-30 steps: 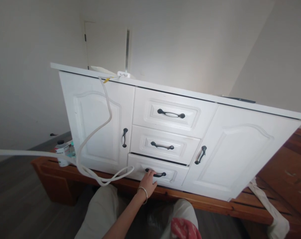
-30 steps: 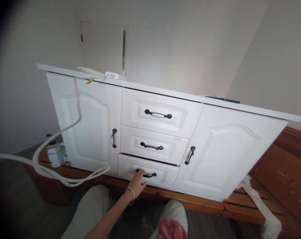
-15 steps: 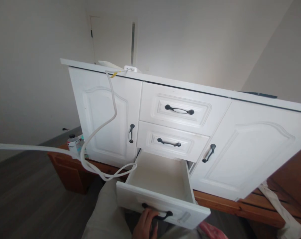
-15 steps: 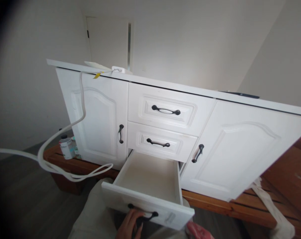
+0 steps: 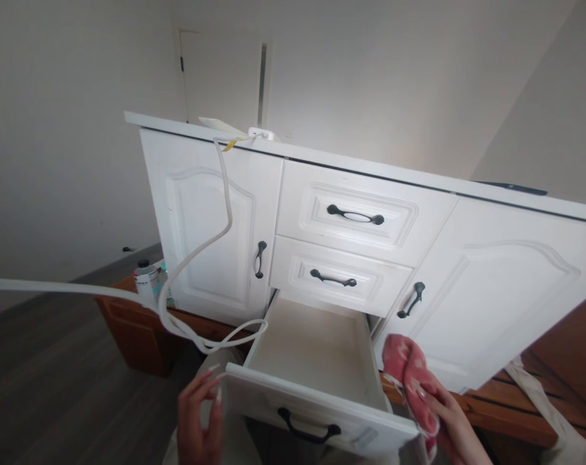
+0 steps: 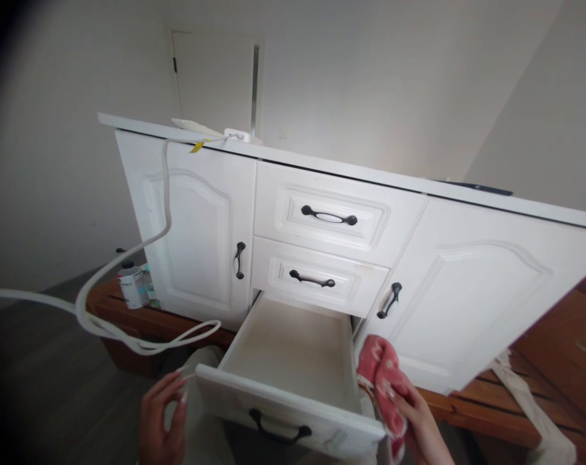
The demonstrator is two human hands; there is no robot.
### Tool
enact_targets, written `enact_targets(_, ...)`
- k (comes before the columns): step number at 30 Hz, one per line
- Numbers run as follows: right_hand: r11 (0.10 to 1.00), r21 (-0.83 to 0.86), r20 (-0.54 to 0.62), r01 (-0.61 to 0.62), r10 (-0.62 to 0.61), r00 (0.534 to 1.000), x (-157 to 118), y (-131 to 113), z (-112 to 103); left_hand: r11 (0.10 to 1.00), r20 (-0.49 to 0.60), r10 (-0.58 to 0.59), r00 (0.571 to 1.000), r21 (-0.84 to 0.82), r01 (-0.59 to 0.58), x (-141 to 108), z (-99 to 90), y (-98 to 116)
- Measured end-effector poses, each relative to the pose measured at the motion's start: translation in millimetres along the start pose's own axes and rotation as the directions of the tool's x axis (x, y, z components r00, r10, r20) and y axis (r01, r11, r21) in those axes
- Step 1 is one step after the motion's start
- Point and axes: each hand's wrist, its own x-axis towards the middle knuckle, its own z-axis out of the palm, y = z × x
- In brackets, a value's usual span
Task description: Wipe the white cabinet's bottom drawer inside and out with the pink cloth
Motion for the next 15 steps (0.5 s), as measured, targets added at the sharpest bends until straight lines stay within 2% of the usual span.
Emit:
enact_targets(2,0.995,-0.075,0.197,0.064,-0.049,0.979,15,-35,33,0.982,0.037,-0.15,0.988,0.125,0.144,14,10.5,-45)
enact_targets(3,0.986,-0.128,0.322,0.109,-0.062,0.945,23,-52,52,0.953,0.083,-0.224,0.971,0.229,0.2,16,19.3,-65)
enact_targets(4,0.969,-0.183,0.453,0.168,-0.068,0.889,31,-65,74,0.903,0.148,-0.324,0.935,0.343,0.259,15,29.6,-83)
enact_targets(6,0.902,-0.288,0.678,0.321,-0.045,0.734,49,-82,119,0.749,0.229,-0.538,0.811,0.571,0.336,9,51.0,-107)
enact_targets(7,0.847,-0.326,0.757,0.42,-0.032,0.653,60,-85,142,0.675,0.251,-0.613,0.749,0.659,0.332,3,60.4,-113)
enact_targets(8,0.771,-0.36,0.816,0.526,-0.013,0.578,72,-84,164,0.622,0.266,-0.654,0.708,0.722,0.303,-2,68.1,-115)
enact_targets(10,0.574,-0.403,0.888,0.713,0.056,0.457,97,-72,205,0.585,0.303,-0.654,0.693,0.783,0.21,-12,77.4,-112)
enact_targets(11,0.474,-0.421,0.898,0.774,0.097,0.429,110,-63,224,0.586,0.322,-0.636,0.701,0.792,0.169,-15,79.3,-109)
enact_targets(12,0.386,-0.439,0.896,0.811,0.119,0.429,121,-54,241,0.591,0.336,-0.619,0.71,0.794,0.14,-17,79.8,-107)
enact_targets(13,0.319,-0.462,0.885,0.828,0.115,0.45,131,-44,257,0.594,0.343,-0.609,0.715,0.794,0.126,-18,79.5,-105)
enact_targets(15,0.241,-0.517,0.85,0.822,0.028,0.526,147,-25,282,0.585,0.336,-0.617,0.712,0.8,0.13,-18,78.4,-104)
